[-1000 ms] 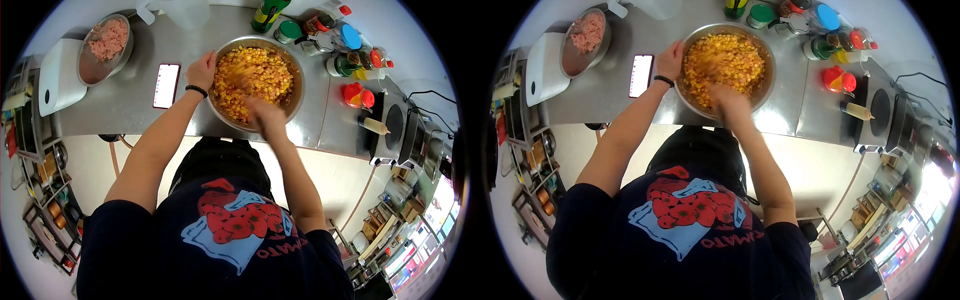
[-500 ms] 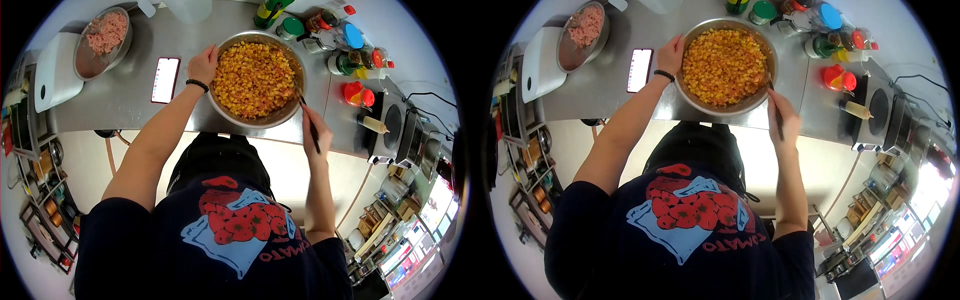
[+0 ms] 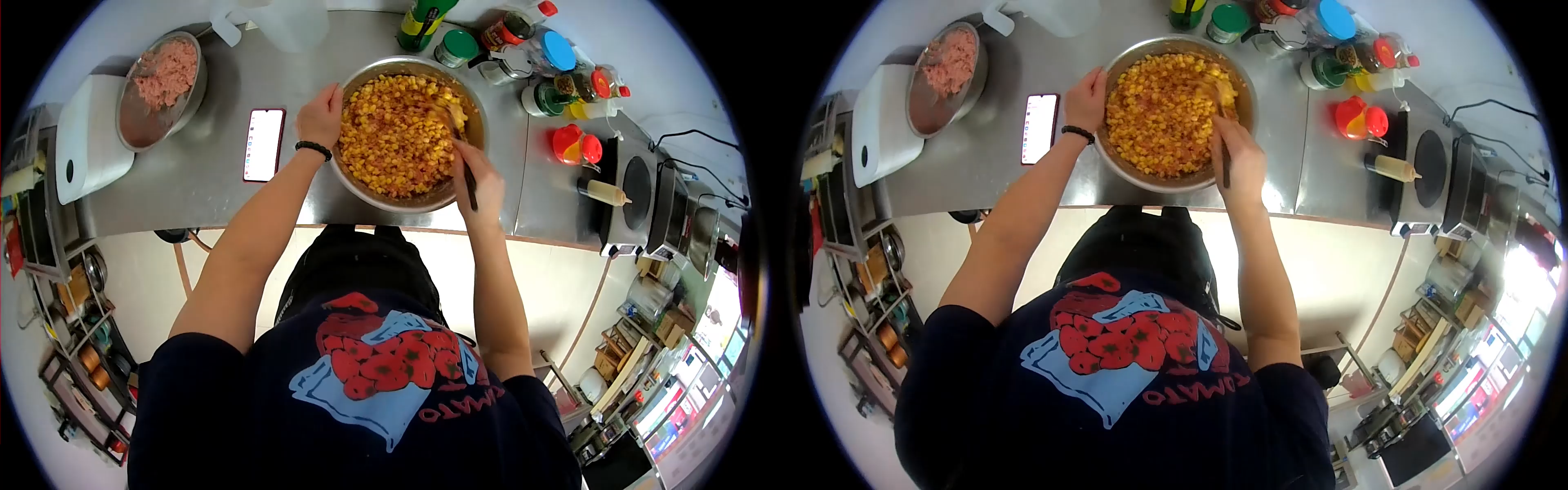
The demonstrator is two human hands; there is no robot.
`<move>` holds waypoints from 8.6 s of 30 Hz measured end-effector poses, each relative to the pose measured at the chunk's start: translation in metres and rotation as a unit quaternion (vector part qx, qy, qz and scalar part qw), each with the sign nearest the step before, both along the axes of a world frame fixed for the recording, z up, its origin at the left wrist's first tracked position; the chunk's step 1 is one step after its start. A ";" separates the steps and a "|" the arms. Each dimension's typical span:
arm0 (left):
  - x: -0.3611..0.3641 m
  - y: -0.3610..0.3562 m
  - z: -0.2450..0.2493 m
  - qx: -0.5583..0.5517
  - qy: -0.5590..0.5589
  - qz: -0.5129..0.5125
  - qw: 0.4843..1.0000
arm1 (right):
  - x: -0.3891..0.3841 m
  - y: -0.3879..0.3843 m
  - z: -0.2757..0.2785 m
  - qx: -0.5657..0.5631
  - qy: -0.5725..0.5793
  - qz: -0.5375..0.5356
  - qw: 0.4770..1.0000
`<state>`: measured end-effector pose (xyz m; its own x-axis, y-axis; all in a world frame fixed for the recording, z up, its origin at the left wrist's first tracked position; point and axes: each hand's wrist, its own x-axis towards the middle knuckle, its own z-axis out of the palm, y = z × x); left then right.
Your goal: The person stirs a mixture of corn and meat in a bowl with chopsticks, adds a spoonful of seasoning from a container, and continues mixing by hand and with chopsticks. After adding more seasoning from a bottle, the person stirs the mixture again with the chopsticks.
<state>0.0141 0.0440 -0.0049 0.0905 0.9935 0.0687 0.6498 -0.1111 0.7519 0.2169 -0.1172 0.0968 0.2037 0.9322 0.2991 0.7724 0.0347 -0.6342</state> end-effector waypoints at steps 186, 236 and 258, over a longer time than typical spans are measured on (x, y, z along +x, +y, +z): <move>0.111 0.055 0.059 0.248 0.119 -0.514 0.813 | 0.079 0.074 0.061 -0.074 0.075 0.035 0.994; -0.002 0.011 0.035 -0.137 0.088 -0.172 0.971 | 0.027 -0.045 0.028 -0.008 0.062 -0.001 0.998; -0.002 0.013 0.027 -0.129 0.069 -0.170 0.974 | 0.042 0.008 -0.002 0.062 0.038 -0.089 0.993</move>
<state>0.0118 0.0573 0.0221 0.4083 0.8869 -0.2160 0.7058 -0.1567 0.6908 0.2593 -0.1090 0.0948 0.3878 0.8362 0.3878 0.7241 -0.0161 -0.6895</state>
